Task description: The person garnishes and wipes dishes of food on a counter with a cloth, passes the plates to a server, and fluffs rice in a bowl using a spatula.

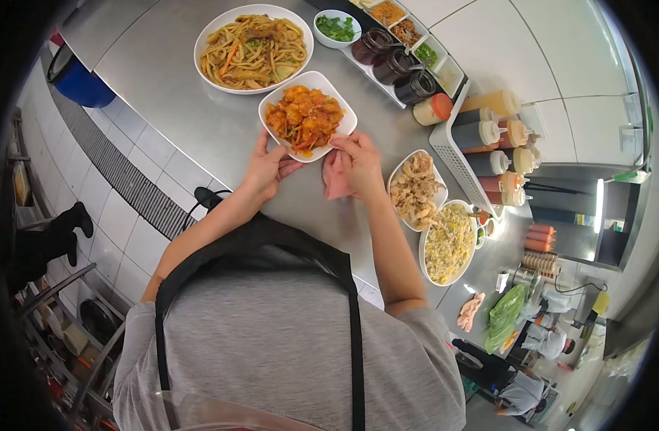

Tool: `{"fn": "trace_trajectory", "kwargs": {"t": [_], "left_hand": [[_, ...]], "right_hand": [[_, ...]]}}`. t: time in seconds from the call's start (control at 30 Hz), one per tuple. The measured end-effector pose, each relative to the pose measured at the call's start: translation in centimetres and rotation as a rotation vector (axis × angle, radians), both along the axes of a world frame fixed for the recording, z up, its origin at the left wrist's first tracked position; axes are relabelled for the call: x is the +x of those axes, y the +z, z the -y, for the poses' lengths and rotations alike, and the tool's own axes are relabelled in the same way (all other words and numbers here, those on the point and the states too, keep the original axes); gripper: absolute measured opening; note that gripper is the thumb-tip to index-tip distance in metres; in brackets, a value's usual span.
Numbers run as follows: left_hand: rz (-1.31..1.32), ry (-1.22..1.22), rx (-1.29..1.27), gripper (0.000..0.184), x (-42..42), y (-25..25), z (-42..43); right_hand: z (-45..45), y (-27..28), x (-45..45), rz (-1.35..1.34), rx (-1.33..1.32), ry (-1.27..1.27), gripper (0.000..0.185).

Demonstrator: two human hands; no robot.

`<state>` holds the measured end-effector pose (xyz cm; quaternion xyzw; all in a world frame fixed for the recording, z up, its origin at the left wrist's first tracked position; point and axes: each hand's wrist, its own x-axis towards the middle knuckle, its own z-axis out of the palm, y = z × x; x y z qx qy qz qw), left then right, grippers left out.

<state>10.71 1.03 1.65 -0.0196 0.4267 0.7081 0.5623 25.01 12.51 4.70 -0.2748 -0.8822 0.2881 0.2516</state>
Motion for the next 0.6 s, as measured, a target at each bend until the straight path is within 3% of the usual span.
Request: {"fn": "trace_trajectory", "kwargs": {"t": [0.2,0.3,0.4,0.5,0.6], "left_hand": [[-0.021,-0.008,0.014,0.065,0.1,0.0,0.1],[-0.014,-0.014,0.034,0.066,0.0,0.0,0.1],[0.000,-0.056,0.037,0.068,-0.3,-0.3,0.0],[0.006,-0.065,0.045,0.069,-0.4,-0.3,0.0],[0.021,-0.063,0.069,0.071,-0.4,-0.3,0.2]], "right_hand": [[0.2,0.3,-0.4,0.179,0.045,-0.057,0.022],[-0.3,-0.1,-0.3,0.212,-0.080,-0.028,0.022],[-0.8,1.0,-0.1,-0.002,-0.579,0.022,0.022],[0.1,2.8,0.5,-0.205,-0.773,-0.081,0.021],[1.2,3.8,2.3,-0.086,-0.514,-0.137,0.024]]}}
